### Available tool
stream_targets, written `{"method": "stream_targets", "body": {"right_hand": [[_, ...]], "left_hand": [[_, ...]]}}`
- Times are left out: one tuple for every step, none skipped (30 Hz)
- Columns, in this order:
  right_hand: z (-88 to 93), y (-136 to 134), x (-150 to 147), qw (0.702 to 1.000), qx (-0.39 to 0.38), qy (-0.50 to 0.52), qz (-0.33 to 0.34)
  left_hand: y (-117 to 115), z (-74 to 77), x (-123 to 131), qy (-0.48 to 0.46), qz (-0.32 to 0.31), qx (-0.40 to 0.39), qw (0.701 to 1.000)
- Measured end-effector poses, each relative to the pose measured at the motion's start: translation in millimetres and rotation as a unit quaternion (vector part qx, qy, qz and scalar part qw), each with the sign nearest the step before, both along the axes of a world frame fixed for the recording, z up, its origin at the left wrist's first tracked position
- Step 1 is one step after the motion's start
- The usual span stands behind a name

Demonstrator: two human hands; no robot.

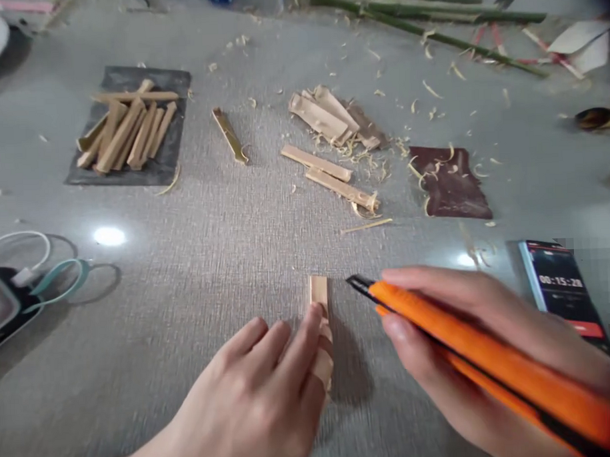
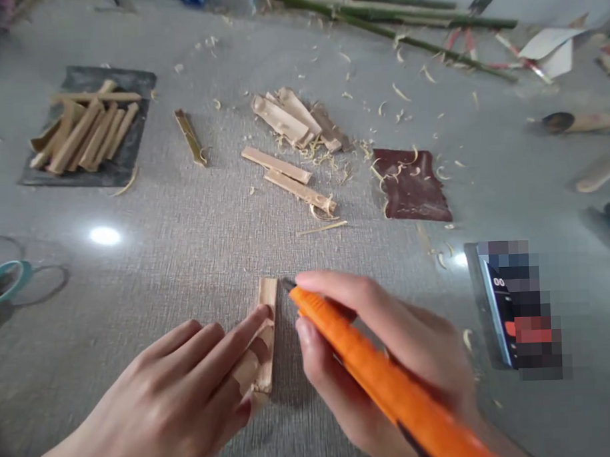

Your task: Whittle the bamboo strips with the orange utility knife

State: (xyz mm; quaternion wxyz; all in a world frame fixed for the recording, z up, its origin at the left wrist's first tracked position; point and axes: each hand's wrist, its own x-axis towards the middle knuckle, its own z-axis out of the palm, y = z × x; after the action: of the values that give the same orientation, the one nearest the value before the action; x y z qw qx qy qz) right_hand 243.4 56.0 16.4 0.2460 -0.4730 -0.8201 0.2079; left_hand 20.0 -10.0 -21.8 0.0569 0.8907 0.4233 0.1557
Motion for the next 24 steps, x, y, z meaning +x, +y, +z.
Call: {"method": "stream_targets", "body": {"right_hand": [[-4.0, -0.1, -0.2, 1.0, 0.002, -0.004, 0.021], [-9.5, -0.1, -0.2, 0.999, 0.007, -0.002, 0.031], [-15.9, -0.1, -0.1, 0.999, 0.015, 0.007, 0.033], [-22.4, 0.0, 0.2, 0.999, 0.021, 0.02, 0.03], [-28.6, 0.3, 0.8, 0.999, 0.021, 0.036, 0.022], [-33.9, 0.7, 1.5, 0.998, 0.015, 0.053, 0.018], [-38.1, 1.6, 2.4, 0.998, 0.007, 0.067, 0.018], [-41.0, 2.8, 3.2, 0.997, 0.001, 0.079, 0.02], [-42.7, 4.3, 3.9, 0.996, -0.003, 0.088, 0.022], [-43.5, 6.0, 4.4, 0.995, -0.005, 0.096, 0.027], [-43.7, 7.6, 4.7, 0.994, -0.009, 0.1, 0.035], [-43.6, 9.1, 4.7, 0.993, -0.017, 0.105, 0.045], [-43.4, 10.1, 4.5, 0.992, -0.027, 0.109, 0.054], [-43.4, 10.6, 4.1, 0.991, -0.04, 0.111, 0.058], [-43.7, 10.5, 3.7, 0.991, -0.051, 0.113, 0.058], [-44.2, 10.0, 3.2, 0.99, -0.06, 0.114, 0.054], [-44.8, 9.1, 2.8, 0.99, -0.07, 0.113, 0.047], [-45.3, 7.9, 2.4, 0.989, -0.08, 0.115, 0.043], [-45.8, 6.5, 2.0, 0.988, -0.095, 0.117, 0.038], [-46.1, 5.1, 1.6, 0.986, -0.112, 0.117, 0.031], [-46.3, 3.7, 1.3, 0.985, -0.129, 0.114, 0.019], [-46.7, 2.6, 1.1, 0.984, -0.144, 0.108, 0.004], [-47.4, 1.7, 1.2, 0.983, -0.153, 0.1, -0.013], [-48.4, 1.2, 1.6, 0.984, -0.151, 0.095, -0.026]], "left_hand": [[-0.2, -0.3, 1.2, -0.003, 0.002, 0.002, 1.0], [-0.2, -0.4, 2.3, -0.008, 0.006, 0.003, 1.0], [-0.1, -0.3, 3.3, -0.011, 0.012, 0.004, 1.0], [0.1, -0.2, 4.0, -0.015, 0.017, 0.004, 1.0], [0.4, 0.0, 4.7, -0.02, 0.019, 0.005, 1.0], [0.6, 0.2, 5.1, -0.023, 0.021, 0.006, 0.999], [0.7, 0.4, 5.4, -0.026, 0.024, 0.006, 0.999], [0.7, 0.4, 5.6, -0.027, 0.028, 0.004, 0.999], [0.4, 0.3, 5.7, -0.026, 0.032, -0.001, 0.999], [0.0, -0.1, 5.6, -0.025, 0.036, -0.004, 0.999], [-0.6, -0.8, 5.5, -0.022, 0.04, -0.004, 0.999], [-1.4, -1.6, 5.3, -0.017, 0.042, -0.007, 0.999], [-2.1, -2.5, 5.0, -0.011, 0.041, -0.01, 0.999], [-2.9, -3.3, 4.5, -0.006, 0.039, -0.007, 0.999], [-3.5, -4.0, 3.9, 0.0, 0.036, -0.007, 0.999], [-4.0, -4.6, 3.3, 0.005, 0.033, -0.007, 0.999], [-4.2, -4.8, 2.6, 0.009, 0.031, -0.01, 0.999], [-4.0, -4.8, 1.9, 0.011, 0.03, -0.01, 0.999], [-3.6, -4.7, 1.3, 0.011, 0.03, -0.01, 0.999], [-2.9, -4.4, 0.7, 0.011, 0.032, -0.013, 0.999], [-2.1, -4.1, 0.1, 0.009, 0.036, -0.017, 0.999], [-1.4, -3.9, -0.4, 0.006, 0.041, -0.018, 0.999], [-0.7, -3.8, -1.0, 0.005, 0.047, -0.02, 0.999], [-0.2, -3.9, -1.5, 0.005, 0.051, -0.023, 0.998]]}}
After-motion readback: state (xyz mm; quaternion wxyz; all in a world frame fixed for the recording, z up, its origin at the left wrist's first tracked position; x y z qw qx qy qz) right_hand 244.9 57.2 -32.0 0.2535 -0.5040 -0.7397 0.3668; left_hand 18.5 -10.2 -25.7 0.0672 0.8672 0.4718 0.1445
